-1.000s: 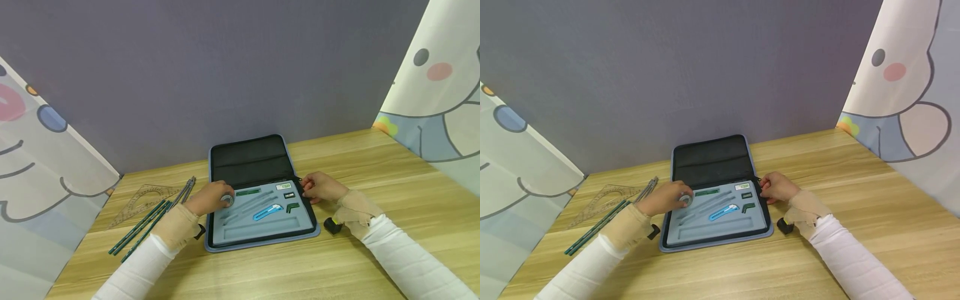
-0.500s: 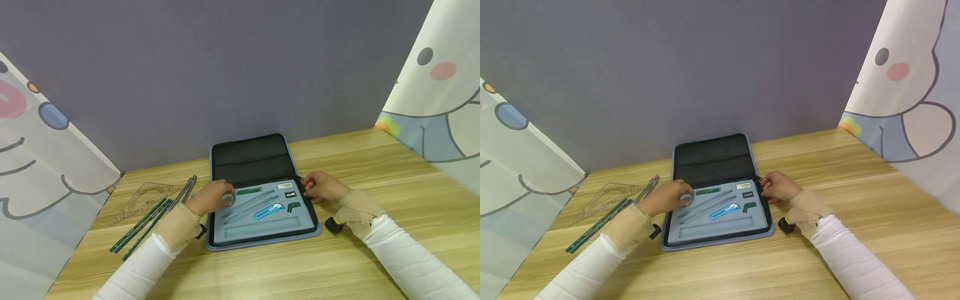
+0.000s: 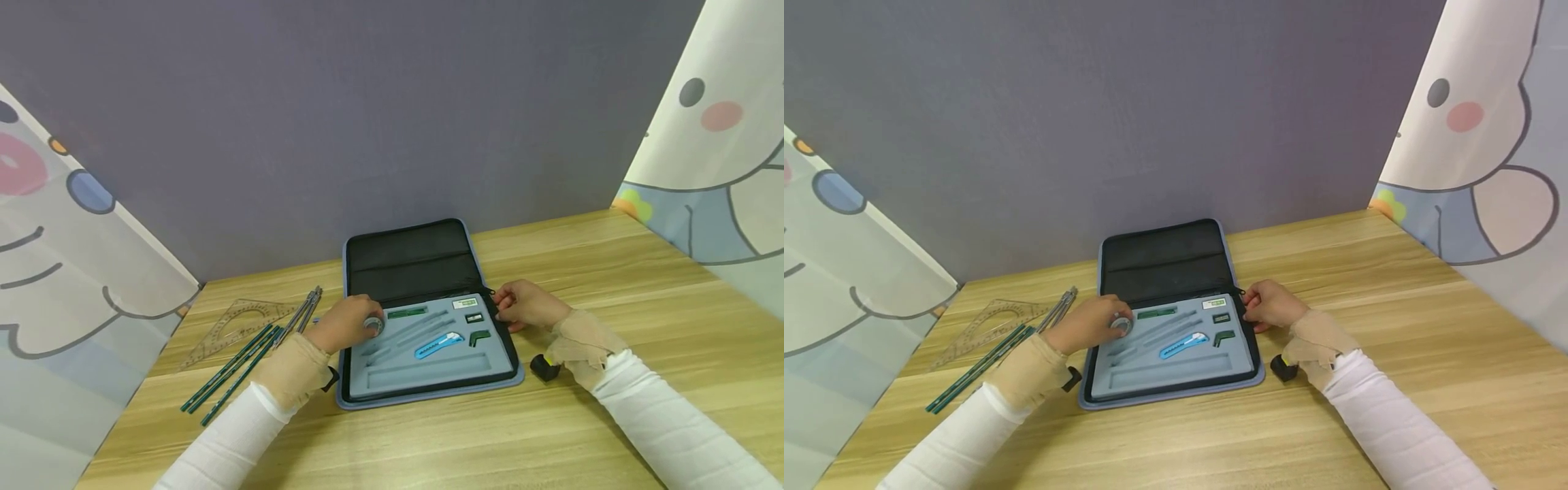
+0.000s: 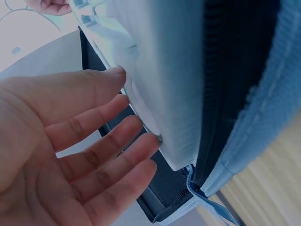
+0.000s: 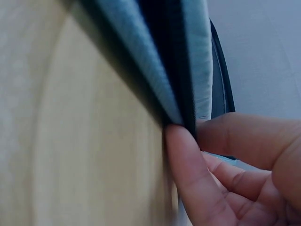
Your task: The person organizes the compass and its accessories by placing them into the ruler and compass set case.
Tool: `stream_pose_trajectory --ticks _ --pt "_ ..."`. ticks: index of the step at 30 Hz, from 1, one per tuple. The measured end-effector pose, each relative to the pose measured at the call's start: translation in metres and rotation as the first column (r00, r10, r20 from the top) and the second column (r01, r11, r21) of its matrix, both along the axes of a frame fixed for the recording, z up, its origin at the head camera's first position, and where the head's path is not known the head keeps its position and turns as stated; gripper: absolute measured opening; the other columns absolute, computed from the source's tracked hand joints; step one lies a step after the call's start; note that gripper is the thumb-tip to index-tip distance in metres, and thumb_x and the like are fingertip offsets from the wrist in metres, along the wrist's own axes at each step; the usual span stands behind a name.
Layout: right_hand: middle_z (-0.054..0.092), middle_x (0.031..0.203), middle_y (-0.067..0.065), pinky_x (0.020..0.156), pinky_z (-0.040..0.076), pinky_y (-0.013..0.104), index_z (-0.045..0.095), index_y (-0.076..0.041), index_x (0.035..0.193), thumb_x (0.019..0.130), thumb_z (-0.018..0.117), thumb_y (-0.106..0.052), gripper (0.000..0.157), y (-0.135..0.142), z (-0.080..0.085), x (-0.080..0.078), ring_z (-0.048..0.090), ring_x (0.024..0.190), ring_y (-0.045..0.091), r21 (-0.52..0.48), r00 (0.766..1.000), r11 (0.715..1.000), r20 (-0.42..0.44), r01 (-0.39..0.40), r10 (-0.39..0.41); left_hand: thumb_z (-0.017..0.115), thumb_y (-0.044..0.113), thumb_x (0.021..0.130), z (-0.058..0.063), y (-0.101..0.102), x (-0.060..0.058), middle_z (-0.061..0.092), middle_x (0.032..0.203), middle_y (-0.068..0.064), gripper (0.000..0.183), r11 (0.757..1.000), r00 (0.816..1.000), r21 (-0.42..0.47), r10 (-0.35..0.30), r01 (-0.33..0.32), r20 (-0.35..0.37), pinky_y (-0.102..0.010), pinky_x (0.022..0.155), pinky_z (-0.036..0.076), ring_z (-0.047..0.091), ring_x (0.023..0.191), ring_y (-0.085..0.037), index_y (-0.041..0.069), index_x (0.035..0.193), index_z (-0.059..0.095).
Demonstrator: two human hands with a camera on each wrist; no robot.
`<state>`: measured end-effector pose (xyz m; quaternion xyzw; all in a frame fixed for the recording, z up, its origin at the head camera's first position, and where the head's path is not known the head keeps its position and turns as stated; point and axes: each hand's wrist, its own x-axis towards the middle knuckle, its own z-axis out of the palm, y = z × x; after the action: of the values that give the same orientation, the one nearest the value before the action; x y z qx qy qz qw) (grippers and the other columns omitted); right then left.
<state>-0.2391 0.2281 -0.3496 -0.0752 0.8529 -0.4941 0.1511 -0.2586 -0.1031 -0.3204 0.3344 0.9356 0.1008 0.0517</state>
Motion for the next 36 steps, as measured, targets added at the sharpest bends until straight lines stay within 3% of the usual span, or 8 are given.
stream_pose_trajectory --ticks 9,15,28,36 --pt "0.050 0.085 0.009 0.061 0.055 0.030 0.046 0.018 0.112 0.083 0.059 0.005 0.034 0.0000 0.0006 -0.0007 0.055 0.066 0.012 0.009 1.000 1.000 -0.002 0.000 0.000 0.075 0.009 0.079 0.0012 0.0051 -0.0003 0.068 0.103 -0.008 0.022 0.998 0.998 -0.009 0.061 -0.061 0.006 -0.037 0.082 0.051 0.063 0.097 -0.025 0.006 0.101 0.071" --pt "0.049 0.085 0.009 0.061 0.055 0.030 0.047 0.017 0.112 0.084 0.059 0.005 0.033 -0.0006 0.0002 -0.0005 0.055 0.065 0.012 0.013 1.000 1.000 0.006 0.000 0.000 0.077 0.009 0.077 -0.0012 0.0048 0.0003 0.069 0.097 -0.008 0.016 0.997 0.997 0.003 0.074 -0.074 -0.017 -0.034 0.073 0.053 0.065 0.087 -0.022 0.006 0.092 0.073" --pt "0.049 0.084 0.008 0.060 0.055 0.029 0.046 0.017 0.112 0.084 0.059 0.005 0.033 0.0001 -0.0008 -0.0010 0.055 0.064 0.012 0.002 1.000 1.000 0.005 0.000 0.000 0.076 0.008 0.078 -0.0037 0.0035 -0.0001 0.069 0.094 -0.007 0.013 0.998 0.998 0.024 0.060 -0.059 -0.028 -0.034 0.069 0.053 0.065 0.081 -0.021 0.006 0.090 0.072" --pt "0.049 0.083 0.008 0.060 0.055 0.029 0.047 0.016 0.111 0.084 0.059 0.005 0.031 0.0010 -0.0018 -0.0019 0.055 0.065 0.012 0.012 1.000 1.000 0.000 -0.005 0.005 0.074 0.007 0.079 -0.0032 0.0021 -0.0009 0.069 0.093 -0.009 0.012 0.999 0.999 0.033 0.000 0.002 -0.050 -0.033 0.068 0.053 0.065 0.080 -0.022 0.004 0.090 0.072"
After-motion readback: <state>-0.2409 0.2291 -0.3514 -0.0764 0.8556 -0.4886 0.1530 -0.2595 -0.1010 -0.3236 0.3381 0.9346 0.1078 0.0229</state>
